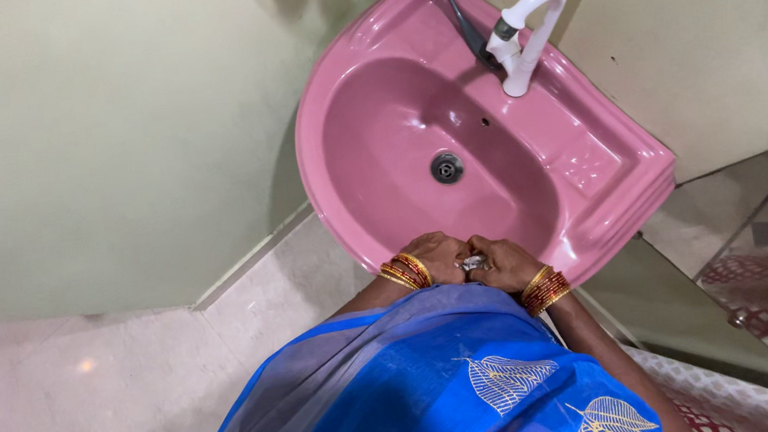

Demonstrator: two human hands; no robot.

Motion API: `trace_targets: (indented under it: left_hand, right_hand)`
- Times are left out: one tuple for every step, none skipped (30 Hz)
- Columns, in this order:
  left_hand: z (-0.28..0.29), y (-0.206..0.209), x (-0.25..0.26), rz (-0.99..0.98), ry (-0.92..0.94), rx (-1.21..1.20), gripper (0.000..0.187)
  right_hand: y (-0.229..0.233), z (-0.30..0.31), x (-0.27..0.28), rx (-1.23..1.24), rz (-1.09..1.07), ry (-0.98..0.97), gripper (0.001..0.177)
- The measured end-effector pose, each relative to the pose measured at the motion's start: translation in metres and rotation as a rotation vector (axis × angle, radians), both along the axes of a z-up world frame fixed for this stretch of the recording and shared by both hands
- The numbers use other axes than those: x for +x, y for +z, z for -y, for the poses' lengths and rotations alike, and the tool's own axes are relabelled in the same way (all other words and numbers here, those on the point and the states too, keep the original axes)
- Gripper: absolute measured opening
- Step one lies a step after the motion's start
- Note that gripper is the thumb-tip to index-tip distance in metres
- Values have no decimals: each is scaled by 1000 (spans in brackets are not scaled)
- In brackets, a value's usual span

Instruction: The person wipes the interior basin, faucet, and surrounding rim of a pink bathroom sink using a white cloth. They repeatedly rub and wipe different areas of the sink surface throughout the clip.

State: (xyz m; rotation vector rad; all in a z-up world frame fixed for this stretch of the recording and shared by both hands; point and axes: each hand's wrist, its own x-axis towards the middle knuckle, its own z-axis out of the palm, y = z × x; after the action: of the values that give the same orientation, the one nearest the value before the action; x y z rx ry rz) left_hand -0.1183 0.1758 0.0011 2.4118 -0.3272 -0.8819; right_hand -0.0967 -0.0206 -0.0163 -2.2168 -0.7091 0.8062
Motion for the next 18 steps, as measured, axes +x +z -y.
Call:
trace_targets:
  left_hand:
    - [-6,5,-1,-1,16,17,34]
    - [-11,9,-1,-3,32,34,35]
    - [-17,14,-1,21,32,70,36]
    - [-24,19,-2,45,31,106,36]
    - [-30,23,-4,68,29,143,37]
    - [-33,27,-4,81,33,159,37]
    - [-36,30,-4,94,37,175,37]
    - [-40,32,-5,109,37,189,37]
    - [-45,34,-5,130,16,199,36]
    - [-49,34,-5,150,-7,207,34]
    - [-53,33,-5,170,-30,216,33]
    - [-57,31,-5,194,-5,210,31]
    - [-61,28,-5,217,20,205,30]
    - [-66,24,-6,241,47,201,30]
    - [-73,20,-7,277,66,190,31]
    - [-81,15,-7,314,88,180,32]
    - [-88,10,-8,351,109,169,33]
    - [-94,5,-9,424,120,162,32]
  right_hand:
    - [-3,-4,1,29,-51,13,35]
    - [-5,-8,3,48,-91,18,35]
    - [-7,-13,6,67,-131,23,34]
    - [-9,-19,6,86,-172,27,33]
    - [-10,-26,7,98,-188,35,33]
    - [-11,-30,8,109,-204,41,33]
    - [-11,-36,10,121,-220,46,33]
    - [-11,-41,10,141,-238,40,33]
    - [-10,-47,10,162,-256,34,34]
    - [-9,-52,10,181,-276,25,34]
    - [-8,-56,10,180,-278,21,34]
    - [-7,-60,11,179,-279,18,34]
    - [-6,-64,12,178,-280,14,34]
    - [-6,-70,13,194,-321,4,38]
    - [-7,-75,14,210,-363,-7,43]
    - [-8,-80,15,226,-404,-16,48]
    - [-10,-85,15,270,-408,-22,56]
    - [-14,-90,16,313,-411,-26,65]
